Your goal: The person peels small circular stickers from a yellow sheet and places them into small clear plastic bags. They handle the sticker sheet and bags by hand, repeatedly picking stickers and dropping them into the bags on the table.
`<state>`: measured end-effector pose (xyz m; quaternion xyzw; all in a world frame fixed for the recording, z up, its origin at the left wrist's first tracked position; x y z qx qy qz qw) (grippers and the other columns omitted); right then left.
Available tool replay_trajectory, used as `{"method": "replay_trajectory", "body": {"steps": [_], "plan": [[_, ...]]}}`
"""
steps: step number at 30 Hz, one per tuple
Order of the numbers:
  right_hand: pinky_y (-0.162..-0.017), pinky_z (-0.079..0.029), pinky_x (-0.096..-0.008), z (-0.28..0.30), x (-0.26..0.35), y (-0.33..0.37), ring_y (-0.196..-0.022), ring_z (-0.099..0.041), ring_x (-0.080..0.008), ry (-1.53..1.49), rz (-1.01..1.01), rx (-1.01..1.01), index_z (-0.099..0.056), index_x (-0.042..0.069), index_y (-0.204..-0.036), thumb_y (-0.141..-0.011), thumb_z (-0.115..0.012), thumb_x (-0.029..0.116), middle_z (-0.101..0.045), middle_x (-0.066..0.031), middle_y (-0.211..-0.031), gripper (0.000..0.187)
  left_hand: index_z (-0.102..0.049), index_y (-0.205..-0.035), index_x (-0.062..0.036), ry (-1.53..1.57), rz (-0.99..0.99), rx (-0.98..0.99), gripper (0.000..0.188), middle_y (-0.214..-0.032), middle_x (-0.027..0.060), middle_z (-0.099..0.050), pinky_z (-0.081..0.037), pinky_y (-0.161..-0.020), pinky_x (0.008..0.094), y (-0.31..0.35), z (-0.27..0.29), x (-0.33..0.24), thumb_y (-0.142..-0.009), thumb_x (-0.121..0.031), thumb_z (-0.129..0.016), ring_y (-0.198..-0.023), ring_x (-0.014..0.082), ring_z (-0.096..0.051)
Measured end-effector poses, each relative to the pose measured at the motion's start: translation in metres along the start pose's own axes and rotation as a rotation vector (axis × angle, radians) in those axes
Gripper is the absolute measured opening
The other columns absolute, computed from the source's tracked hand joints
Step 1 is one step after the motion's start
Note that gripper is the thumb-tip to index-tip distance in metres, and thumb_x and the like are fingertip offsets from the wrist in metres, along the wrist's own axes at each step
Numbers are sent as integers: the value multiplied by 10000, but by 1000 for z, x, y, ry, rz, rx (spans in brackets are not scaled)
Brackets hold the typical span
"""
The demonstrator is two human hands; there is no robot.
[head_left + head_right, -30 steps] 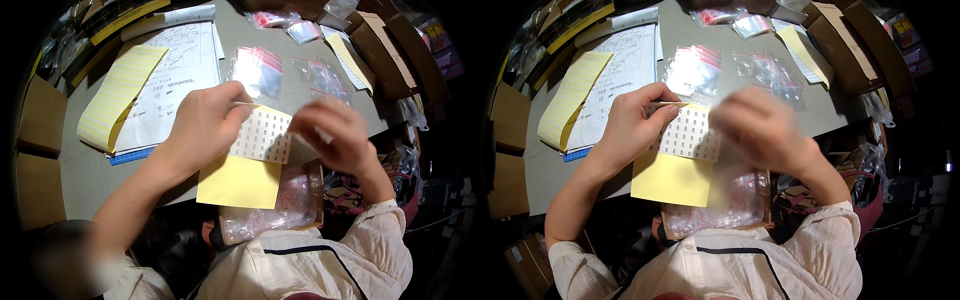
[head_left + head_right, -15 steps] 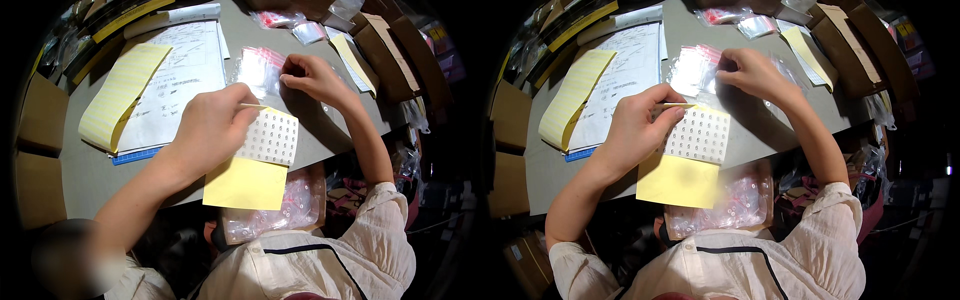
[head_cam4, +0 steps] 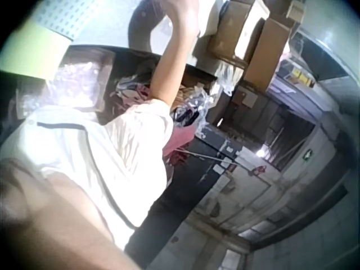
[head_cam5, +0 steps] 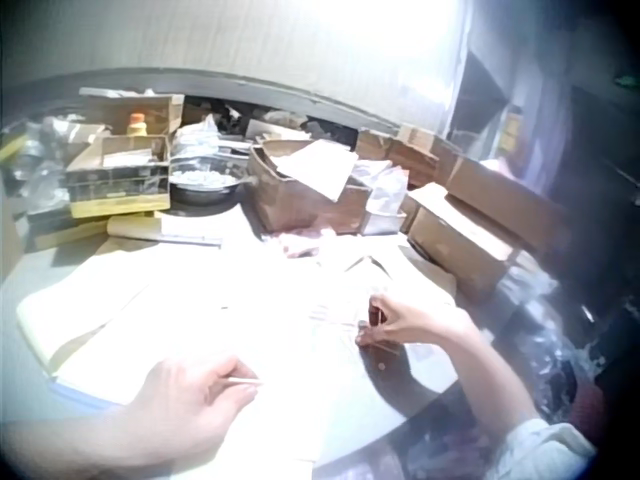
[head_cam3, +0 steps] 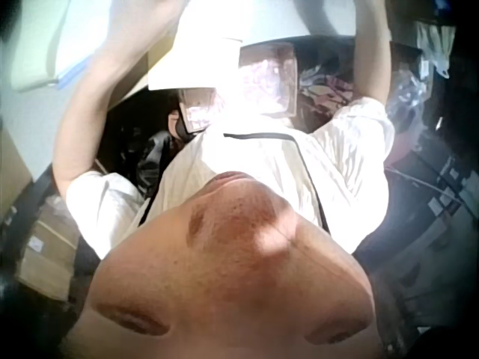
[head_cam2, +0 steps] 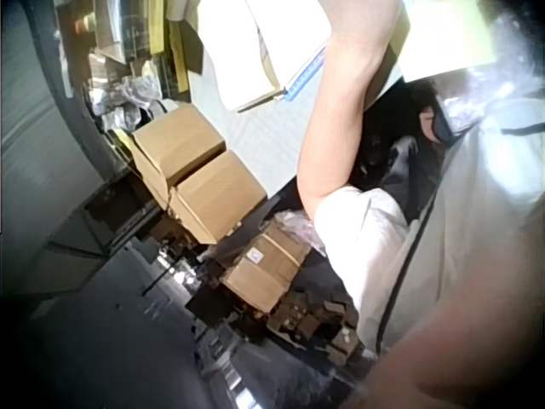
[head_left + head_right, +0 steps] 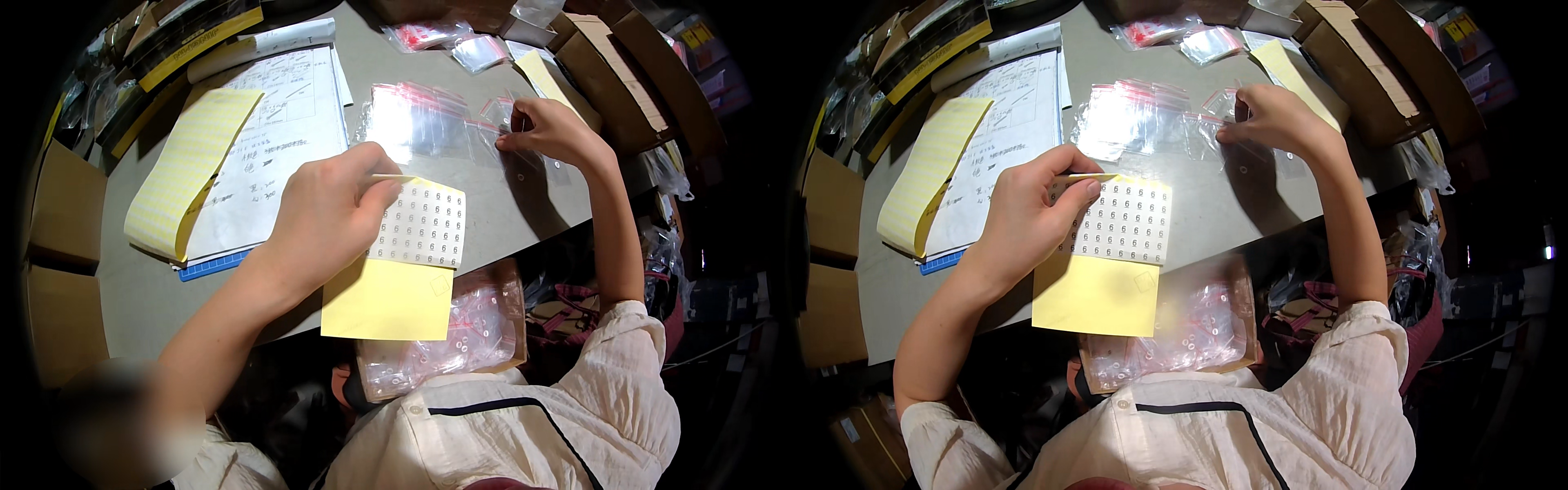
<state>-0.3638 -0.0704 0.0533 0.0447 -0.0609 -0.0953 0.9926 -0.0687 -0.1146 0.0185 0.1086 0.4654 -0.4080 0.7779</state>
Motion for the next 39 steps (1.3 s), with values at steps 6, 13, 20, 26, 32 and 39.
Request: {"method": "replay_trajectory", "body": {"steps": [6,13,20,26,32,39], "plan": [[-657,-489,-317,-6,-27,3,-711,-600,-137,-130,-96,79,-671,-20,-900,-876,-880,358,-667,-55,-789,432,-705,-1066,33,-22,-40,-10,160,-886,144,-787,-590,-669,295,1,0,-4,-975,-97,-687,-760,184,-771],[-607,-425,-243,1,-21,21,-679,-534,-58,-340,-21,-84,-713,-7,-997,-958,-806,279,-633,3,-775,303,-711,-1017,-11,23,-42,-29,129,-843,170,-770,-572,-670,376,1,-2,-3,-954,-123,-695,-733,293,-748],[-708,-482,-243,-12,9,41,-787,-576,-67,-724,70,-24,-713,1,-1168,-998,-736,213,-659,18,-913,273,-700,-1071,27,3,-27,23,150,-885,136,-785,-584,-699,291,1,-3,-4,-979,-90,-685,-794,160,-756],[-854,-525,-268,-19,16,22,-916,-623,-101,-621,194,43,-633,2,-1148,-985,-700,108,-651,-13,-1014,205,-698,-1074,25,5,-57,19,147,-887,135,-785,-582,-692,292,2,-2,-4,-979,-87,-689,-794,158,-756],[-794,-551,-417,-16,41,22,-879,-663,-362,-243,358,-169,-609,2,-1065,-858,-690,26,-682,-176,-976,223,-689,-1073,30,13,-49,19,145,-907,146,-791,-582,-665,287,3,-4,-2,-986,-87,-682,-802,166,-768],[-837,-539,-466,-14,33,24,-965,-672,-391,236,315,-375,-610,21,-1136,-853,-804,186,-687,-177,-991,380,-692,-1076,28,-1,-49,21,149,-908,149,-792,-586,-672,294,2,-3,-4,-985,-89,-684,-808,175,-773]]}}
Point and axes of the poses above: each hand's wrist, its own y-axis away from the middle knuckle, its own z-axis out of the back of the hand, x = y × z, the point moved 7 cm from there along -y, towards the middle knuckle
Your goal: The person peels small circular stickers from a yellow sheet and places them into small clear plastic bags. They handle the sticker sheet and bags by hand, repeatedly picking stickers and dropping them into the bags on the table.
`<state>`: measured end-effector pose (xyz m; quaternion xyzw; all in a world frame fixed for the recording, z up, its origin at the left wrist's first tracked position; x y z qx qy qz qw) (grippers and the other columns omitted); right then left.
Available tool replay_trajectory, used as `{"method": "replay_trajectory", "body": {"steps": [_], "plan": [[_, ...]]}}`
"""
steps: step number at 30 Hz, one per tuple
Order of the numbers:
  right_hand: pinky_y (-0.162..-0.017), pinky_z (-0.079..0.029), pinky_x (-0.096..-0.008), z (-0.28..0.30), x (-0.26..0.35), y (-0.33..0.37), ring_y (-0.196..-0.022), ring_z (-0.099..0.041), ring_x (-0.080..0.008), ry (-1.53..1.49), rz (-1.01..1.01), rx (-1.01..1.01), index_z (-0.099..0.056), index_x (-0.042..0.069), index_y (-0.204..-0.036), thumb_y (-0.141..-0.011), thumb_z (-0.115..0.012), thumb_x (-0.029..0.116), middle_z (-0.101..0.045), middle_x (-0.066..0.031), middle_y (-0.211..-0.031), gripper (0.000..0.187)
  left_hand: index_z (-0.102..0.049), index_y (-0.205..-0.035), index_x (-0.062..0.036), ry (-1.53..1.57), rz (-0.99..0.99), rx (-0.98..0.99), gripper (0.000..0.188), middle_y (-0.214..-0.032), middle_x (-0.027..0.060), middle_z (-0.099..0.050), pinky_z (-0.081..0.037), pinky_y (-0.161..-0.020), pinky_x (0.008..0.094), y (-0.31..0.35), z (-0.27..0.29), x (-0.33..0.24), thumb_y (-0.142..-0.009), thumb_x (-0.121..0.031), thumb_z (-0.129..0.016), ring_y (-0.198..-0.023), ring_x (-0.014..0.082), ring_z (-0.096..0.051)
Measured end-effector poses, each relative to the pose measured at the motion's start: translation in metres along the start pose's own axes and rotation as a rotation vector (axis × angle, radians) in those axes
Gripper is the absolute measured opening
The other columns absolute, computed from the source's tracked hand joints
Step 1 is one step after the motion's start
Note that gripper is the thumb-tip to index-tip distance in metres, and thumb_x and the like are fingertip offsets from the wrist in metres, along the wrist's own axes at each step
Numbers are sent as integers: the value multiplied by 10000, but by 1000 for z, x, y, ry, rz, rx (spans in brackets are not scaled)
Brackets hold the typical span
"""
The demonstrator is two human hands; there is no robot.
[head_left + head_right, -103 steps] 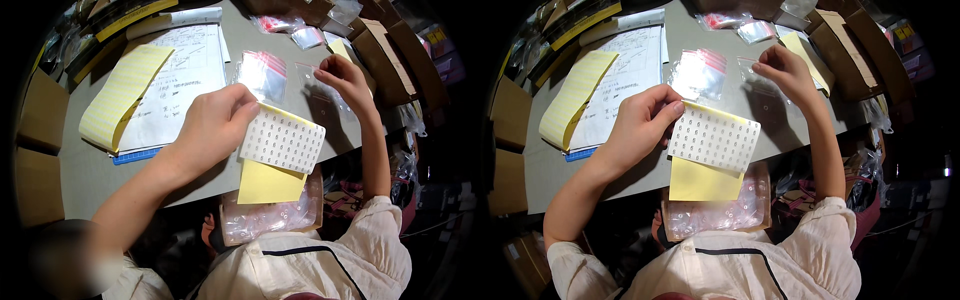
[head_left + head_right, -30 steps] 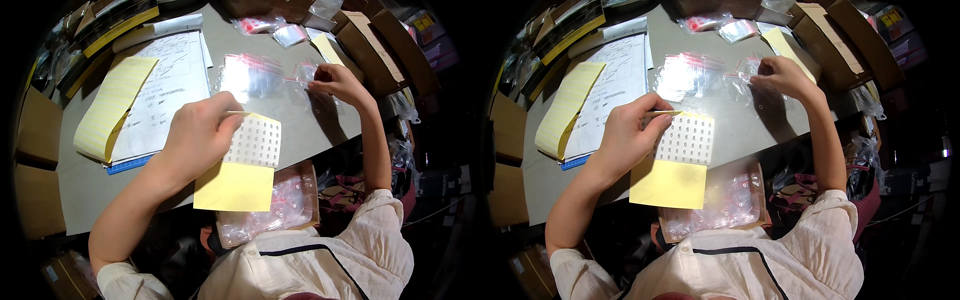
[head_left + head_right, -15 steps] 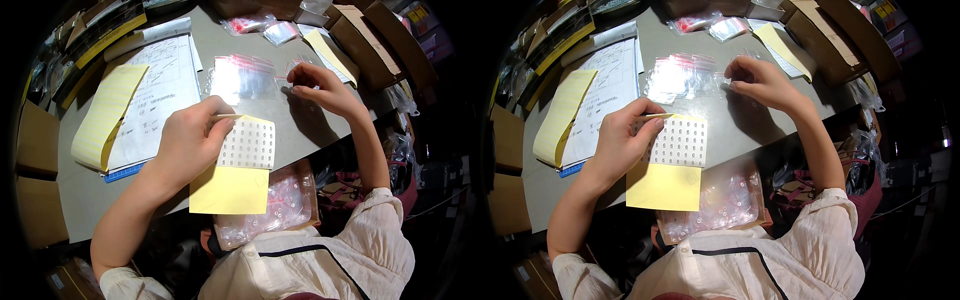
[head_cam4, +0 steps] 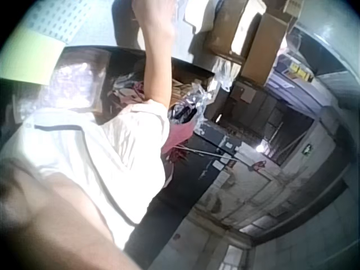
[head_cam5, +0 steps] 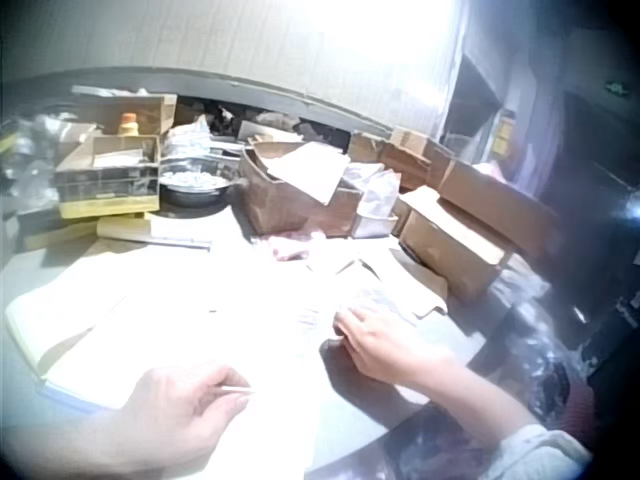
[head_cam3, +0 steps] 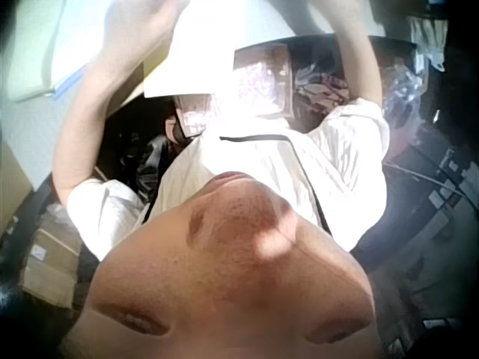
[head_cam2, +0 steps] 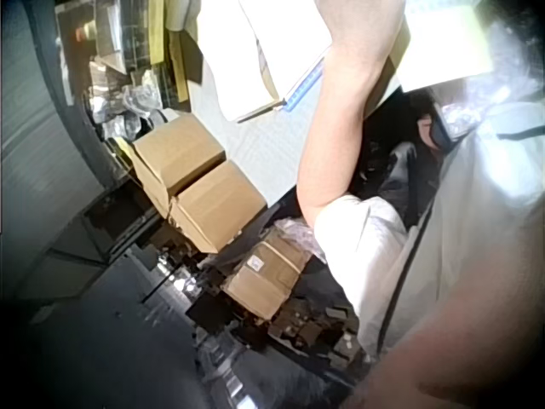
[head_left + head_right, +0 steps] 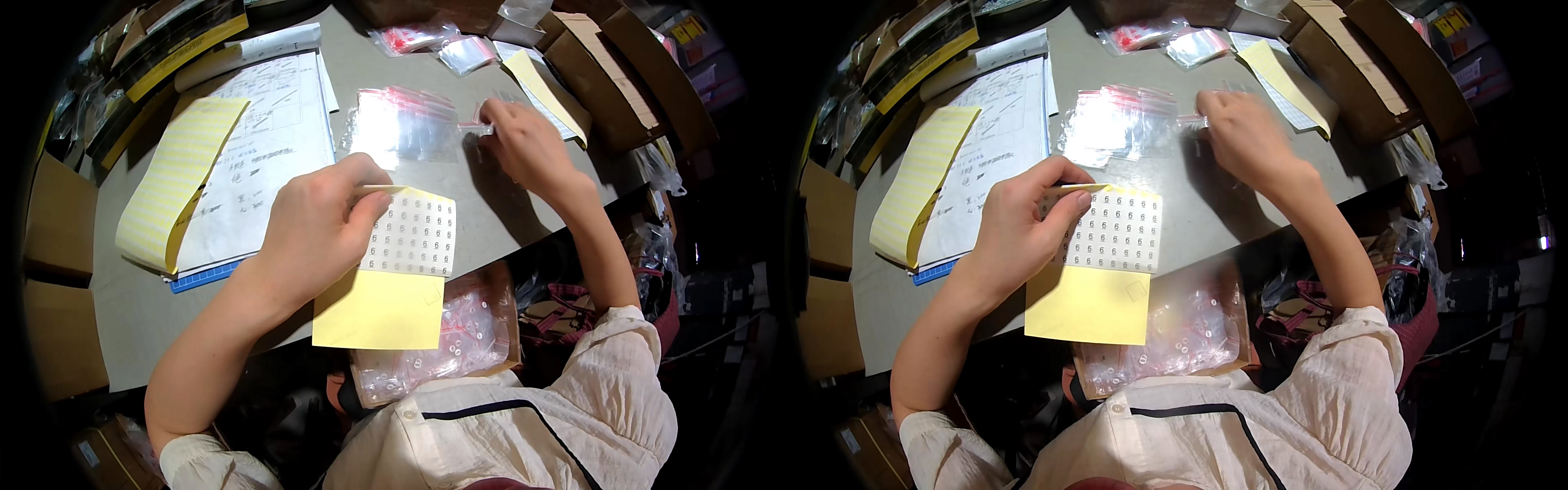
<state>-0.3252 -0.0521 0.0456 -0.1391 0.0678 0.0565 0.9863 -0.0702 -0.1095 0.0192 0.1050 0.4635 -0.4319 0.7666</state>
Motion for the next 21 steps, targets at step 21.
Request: {"method": "replay_trajectory", "body": {"steps": [21], "plan": [[-1050,-504,-432,4,7,93,-1247,-615,-393,-483,-207,-115,-707,93,-1366,-991,-669,47,-641,-194,-1374,380,-695,-1065,22,9,8,11,134,-884,119,-777,-576,-714,295,1,-1,-4,-977,-78,-687,-813,147,-744]]}}
Point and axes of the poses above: each hand's wrist, its own y-axis away from the middle knuckle, its own z-axis out of the back of the hand, x = y × z, the point moved 7 cm from there along -y, towards the middle knuckle
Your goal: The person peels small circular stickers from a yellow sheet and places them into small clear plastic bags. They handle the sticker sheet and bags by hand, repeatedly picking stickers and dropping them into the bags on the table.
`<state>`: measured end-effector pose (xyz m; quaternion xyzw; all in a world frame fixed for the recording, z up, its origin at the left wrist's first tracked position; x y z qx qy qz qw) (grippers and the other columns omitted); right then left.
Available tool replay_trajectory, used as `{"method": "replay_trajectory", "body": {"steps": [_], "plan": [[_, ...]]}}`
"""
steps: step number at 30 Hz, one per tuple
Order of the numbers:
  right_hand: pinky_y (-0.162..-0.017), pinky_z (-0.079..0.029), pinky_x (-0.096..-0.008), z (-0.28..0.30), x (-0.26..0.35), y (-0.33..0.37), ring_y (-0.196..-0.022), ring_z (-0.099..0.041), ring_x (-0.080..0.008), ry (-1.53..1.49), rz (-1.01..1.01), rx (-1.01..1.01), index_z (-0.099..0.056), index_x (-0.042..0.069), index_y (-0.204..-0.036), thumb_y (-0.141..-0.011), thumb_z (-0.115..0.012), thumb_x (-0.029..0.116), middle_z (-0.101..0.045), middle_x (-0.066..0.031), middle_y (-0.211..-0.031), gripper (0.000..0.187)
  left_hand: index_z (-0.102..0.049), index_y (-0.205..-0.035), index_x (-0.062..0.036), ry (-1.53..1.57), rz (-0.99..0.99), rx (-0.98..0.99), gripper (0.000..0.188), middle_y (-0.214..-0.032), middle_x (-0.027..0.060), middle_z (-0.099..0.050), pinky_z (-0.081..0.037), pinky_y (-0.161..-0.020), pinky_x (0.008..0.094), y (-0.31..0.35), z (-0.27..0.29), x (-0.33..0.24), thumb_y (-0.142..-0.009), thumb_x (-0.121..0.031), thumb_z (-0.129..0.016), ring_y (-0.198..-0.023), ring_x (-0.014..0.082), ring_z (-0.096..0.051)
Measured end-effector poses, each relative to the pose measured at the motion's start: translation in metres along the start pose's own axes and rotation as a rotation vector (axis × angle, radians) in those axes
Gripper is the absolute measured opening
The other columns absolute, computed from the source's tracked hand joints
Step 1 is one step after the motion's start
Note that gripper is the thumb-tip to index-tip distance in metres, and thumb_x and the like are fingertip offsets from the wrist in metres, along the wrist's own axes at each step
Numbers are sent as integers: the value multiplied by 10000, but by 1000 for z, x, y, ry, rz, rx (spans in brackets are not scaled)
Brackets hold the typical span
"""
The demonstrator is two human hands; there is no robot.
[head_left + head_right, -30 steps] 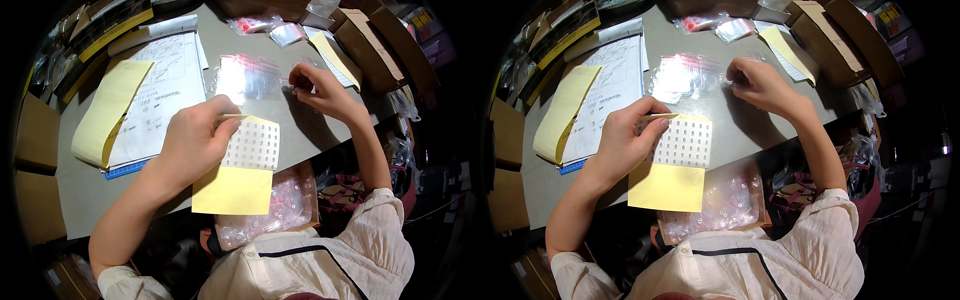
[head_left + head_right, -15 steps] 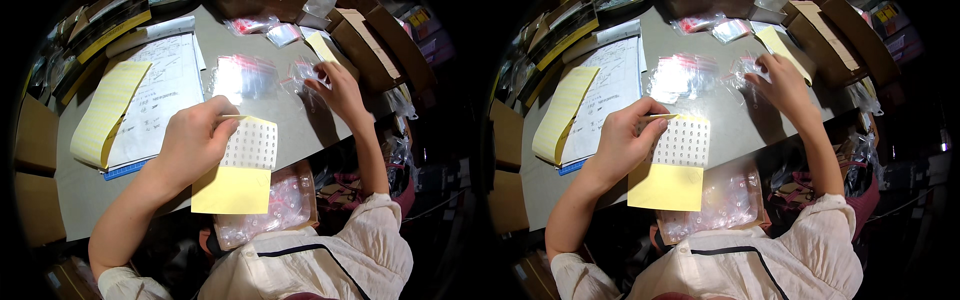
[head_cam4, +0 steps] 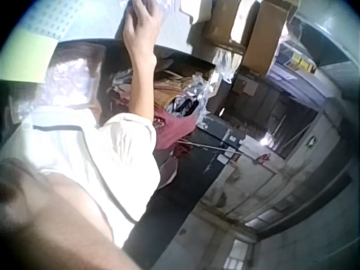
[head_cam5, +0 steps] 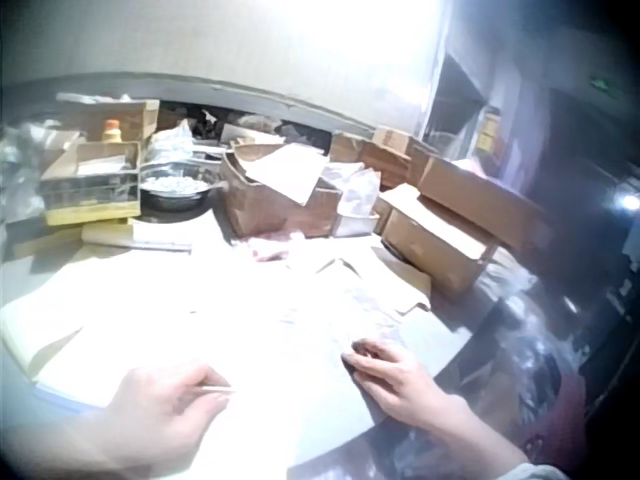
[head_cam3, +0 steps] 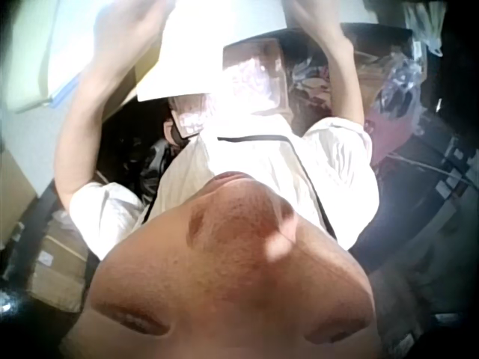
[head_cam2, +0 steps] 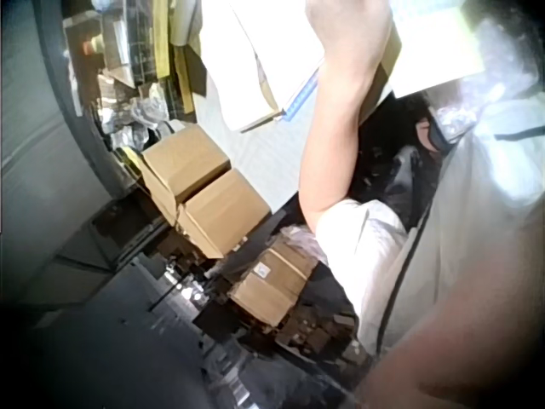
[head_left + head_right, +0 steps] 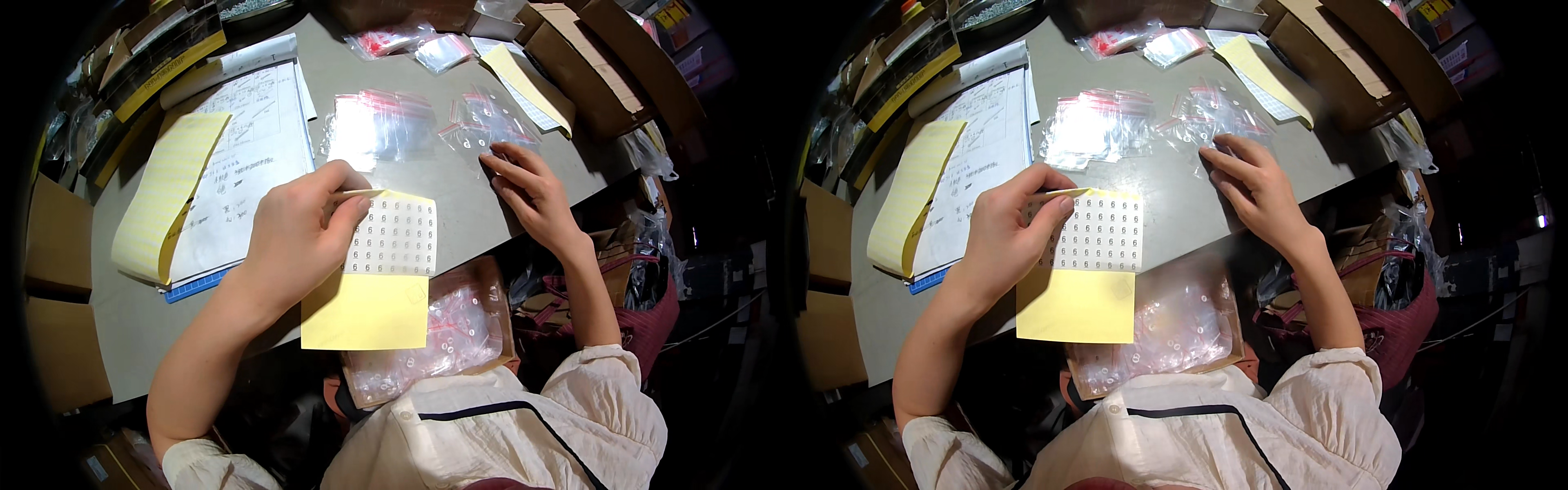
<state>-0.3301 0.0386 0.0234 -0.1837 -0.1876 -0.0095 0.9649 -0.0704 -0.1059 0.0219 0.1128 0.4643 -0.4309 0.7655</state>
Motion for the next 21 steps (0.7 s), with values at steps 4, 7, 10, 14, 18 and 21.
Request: {"method": "replay_trajectory", "body": {"steps": [4,7,10,14,18,21], "plan": [[-1082,-478,-452,-1,-27,-12,-1284,-590,-406,70,47,-46,-703,86,-1357,-988,-676,55,-631,-200,-1395,372,-697,-1065,19,31,1,4,135,-887,107,-779,-573,-714,289,-1,-1,-3,-979,-85,-693,-818,130,-738],[-1069,-481,-458,4,-40,-29,-1258,-600,-412,185,85,-169,-715,54,-1291,-973,-698,58,-642,-197,-1374,319,-698,-1066,22,99,-10,-2,139,-892,102,-779,-571,-717,284,0,0,-6,-983,-90,-696,-820,125,-736],[-971,-535,-406,5,-5,-38,-1146,-669,-350,32,127,-195,-698,13,-1242,-960,-720,80,-690,-174,-1277,291,-701,-1070,24,115,-47,-27,138,-885,94,-776,-568,-723,278,3,0,-5,-987,-86,-698,-819,121,-733],[-937,-542,-359,-10,70,-37,-1046,-712,-261,-494,77,156,-682,-8,-1225,-981,-729,180,-730,-143,-1130,312,-706,-1083,23,48,-128,-46,136,-887,88,-771,-567,-738,273,5,1,-11,-991,-77,-697,-819,111,-725],[-918,-530,-310,-24,90,-42,-1013,-657,-143,-507,-62,439,-669,-36,-1195,-994,-760,182,-712,-81,-1086,310,-709,-1093,19,82,-127,-31,146,-923,74,-765,-564,-758,270,4,1,-11,-989,-83,-705,-846,103,-714],[-861,-529,-306,-29,80,-41,-988,-663,-138,-615,-76,357,-664,-6,-1175,-994,-746,205,-704,-58,-1047,290,-700,-1132,16,198,25,32,197,-989,62,-750,-558,-804,260,3,0,-4,-971,-92,-733,-903,102,-698]]}}
Point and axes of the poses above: each hand's wrist, its own y-axis away from the middle knuckle, its own z-axis out of the back of the hand, x = y × z, the point moved 7 cm from there along -y, towards the middle knuckle
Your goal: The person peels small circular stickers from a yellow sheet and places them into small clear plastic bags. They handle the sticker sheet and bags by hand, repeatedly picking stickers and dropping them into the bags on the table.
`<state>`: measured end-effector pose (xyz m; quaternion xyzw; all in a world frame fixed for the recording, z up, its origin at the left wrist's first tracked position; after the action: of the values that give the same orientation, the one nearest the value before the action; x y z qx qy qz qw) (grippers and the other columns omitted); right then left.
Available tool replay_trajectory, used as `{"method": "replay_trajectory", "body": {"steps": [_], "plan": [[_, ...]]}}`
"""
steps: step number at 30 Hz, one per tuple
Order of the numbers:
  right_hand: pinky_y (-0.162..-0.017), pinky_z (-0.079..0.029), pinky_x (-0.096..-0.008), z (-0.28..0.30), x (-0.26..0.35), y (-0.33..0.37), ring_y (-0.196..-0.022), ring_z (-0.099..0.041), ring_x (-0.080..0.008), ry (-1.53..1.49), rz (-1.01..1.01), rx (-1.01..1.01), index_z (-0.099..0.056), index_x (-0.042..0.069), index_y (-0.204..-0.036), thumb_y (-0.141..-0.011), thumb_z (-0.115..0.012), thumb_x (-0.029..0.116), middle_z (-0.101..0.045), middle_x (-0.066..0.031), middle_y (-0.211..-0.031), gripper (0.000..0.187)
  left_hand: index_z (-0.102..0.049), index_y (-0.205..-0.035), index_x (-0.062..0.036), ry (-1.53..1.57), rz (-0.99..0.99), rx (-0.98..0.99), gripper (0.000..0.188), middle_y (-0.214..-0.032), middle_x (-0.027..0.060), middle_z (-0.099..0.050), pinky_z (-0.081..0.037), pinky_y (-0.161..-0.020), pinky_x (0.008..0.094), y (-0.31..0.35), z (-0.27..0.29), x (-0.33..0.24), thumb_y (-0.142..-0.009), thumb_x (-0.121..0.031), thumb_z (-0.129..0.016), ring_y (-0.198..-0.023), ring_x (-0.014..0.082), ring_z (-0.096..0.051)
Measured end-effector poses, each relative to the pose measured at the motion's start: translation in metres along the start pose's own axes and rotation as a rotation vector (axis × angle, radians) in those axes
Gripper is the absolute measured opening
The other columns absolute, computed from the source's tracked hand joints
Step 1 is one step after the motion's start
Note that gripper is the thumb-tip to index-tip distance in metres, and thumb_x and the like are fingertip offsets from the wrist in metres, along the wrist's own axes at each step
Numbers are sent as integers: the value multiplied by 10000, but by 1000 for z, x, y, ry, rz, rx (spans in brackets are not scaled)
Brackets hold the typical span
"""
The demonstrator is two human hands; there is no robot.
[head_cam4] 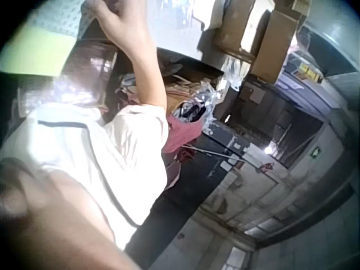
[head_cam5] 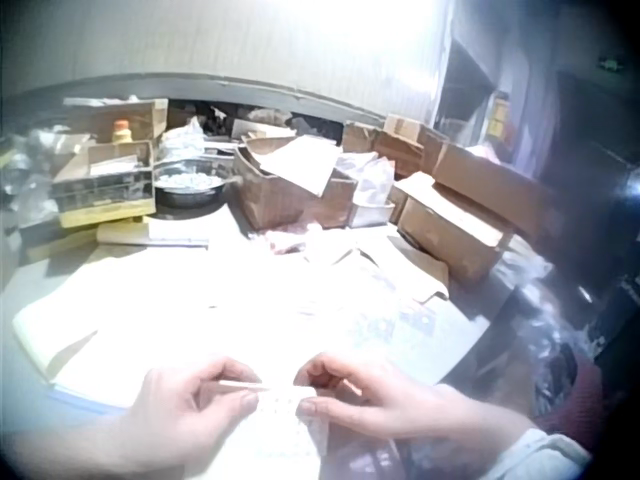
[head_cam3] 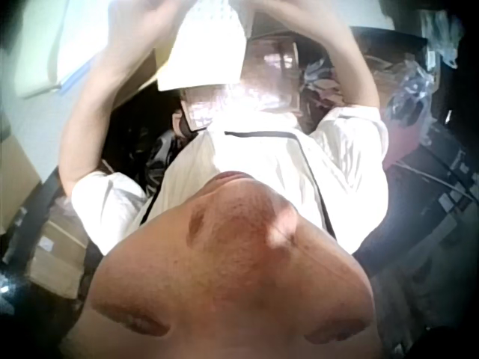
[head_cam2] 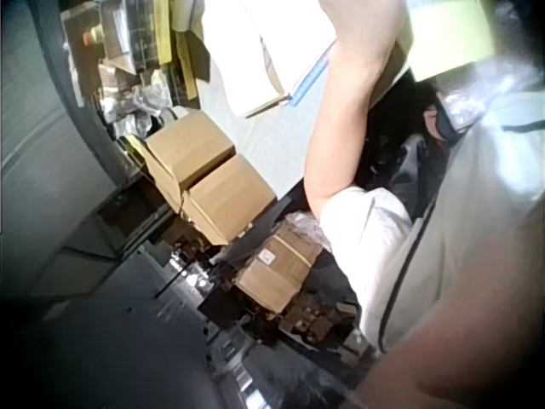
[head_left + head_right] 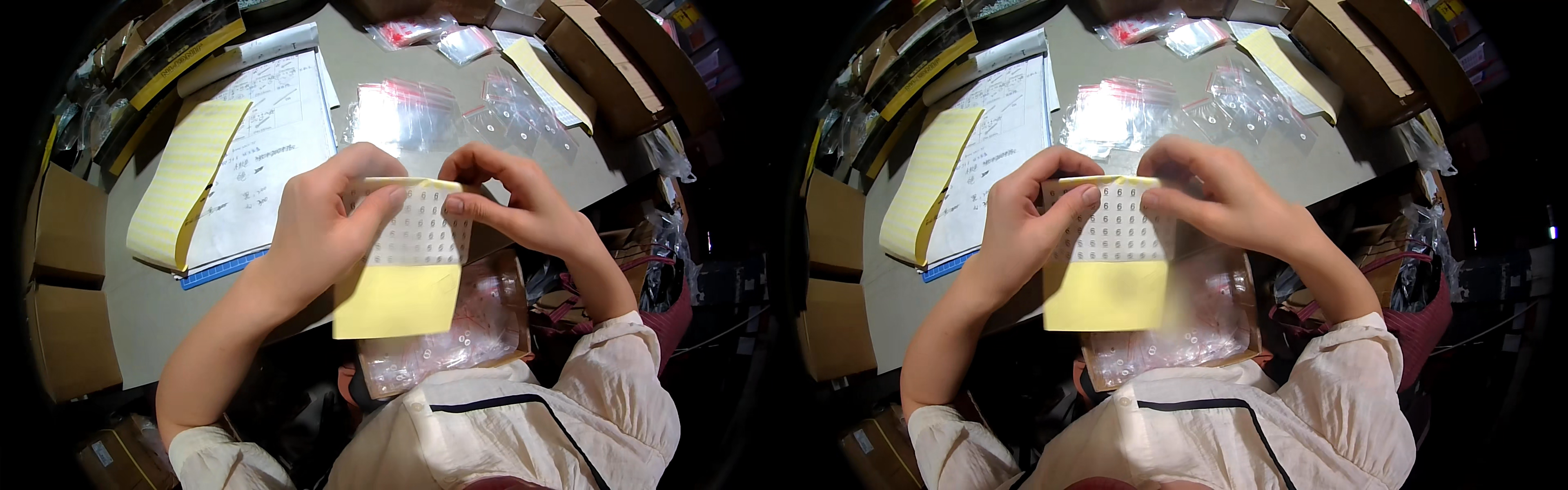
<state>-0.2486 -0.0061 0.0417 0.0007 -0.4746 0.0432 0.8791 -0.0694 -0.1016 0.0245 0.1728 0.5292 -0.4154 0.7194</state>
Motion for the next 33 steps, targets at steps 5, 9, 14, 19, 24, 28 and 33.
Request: {"method": "replay_trajectory", "body": {"steps": [5,9,14,19,24,28,33], "plan": [[-893,-527,-281,8,-18,9,-1053,-642,-111,-220,-43,-145,-630,7,-1233,-983,-760,161,-674,-28,-1083,320,-663,-1201,24,180,128,47,314,-1076,66,-713,-554,-877,252,-2,-6,11,-935,-99,-777,-984,103,-667],[-954,-528,-275,-2,-14,14,-1126,-628,-109,-341,-69,-105,-582,3,-1303,-951,-801,91,-663,-36,-1141,423,-684,-1102,33,359,128,-103,196,-922,67,-718,-556,-748,267,-1,-2,7,-928,-43,-735,-824,107,-665],[-933,-537,-272,-6,-22,20,-1097,-643,-107,-582,-113,-80,-601,-2,-1283,-920,-835,86,-672,-43,-1150,440,-713,-1059,48,427,195,-67,150,-907,51,-734,-541,-713,236,0,3,-2,-957,-59,-742,-812,74,-661],[-895,-542,-272,-3,-14,17,-1060,-657,-99,-506,-16,-138,-629,-4,-1235,-931,-821,80,-695,-47,-1137,369,-723,-1010,8,306,141,-36,170,-830,26,-728,-495,-618,196,1,3,-1,-1017,-161,-738,-724,49,-656],[-845,-535,-249,0,-16,16,-948,-667,-90,-514,-58,-142,-656,-12,-1190,-948,-808,108,-701,-35,-1033,310,-728,-932,2,286,124,-29,251,-792,4,-703,-457,-581,205,2,2,0,-1047,-221,-716,-696,27,-612],[-806,-512,-230,-5,-28,24,-887,-654,-71,-578,-130,-133,-675,-18,-1162,-1014,-743,172,-703,-21,-967,250,-748,-928,48,522,317,124,244,-781,20,-706,-490,-645,228,-1,1,0,-1023,-176,-733,-717,42,-604],[-730,-497,-213,-15,-39,25,-844,-632,-39,-659,-119,-221,-664,-7,-1185,-1056,-683,161,-701,3,-971,213,-713,-918,27,451,215,-61,215,-771,-7,-658,-502,-697,225,-3,-4,10,-972,-170,-780,-720,44,-585]]}}
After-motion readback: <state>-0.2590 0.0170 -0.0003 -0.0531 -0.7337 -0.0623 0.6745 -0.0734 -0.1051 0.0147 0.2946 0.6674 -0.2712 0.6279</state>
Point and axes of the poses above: each hand's wrist, its own y-axis away from the middle knuckle, its own z-axis out of the back of the hand, x = y × z, the point moved 7 cm from there along -y, towards the middle knuckle
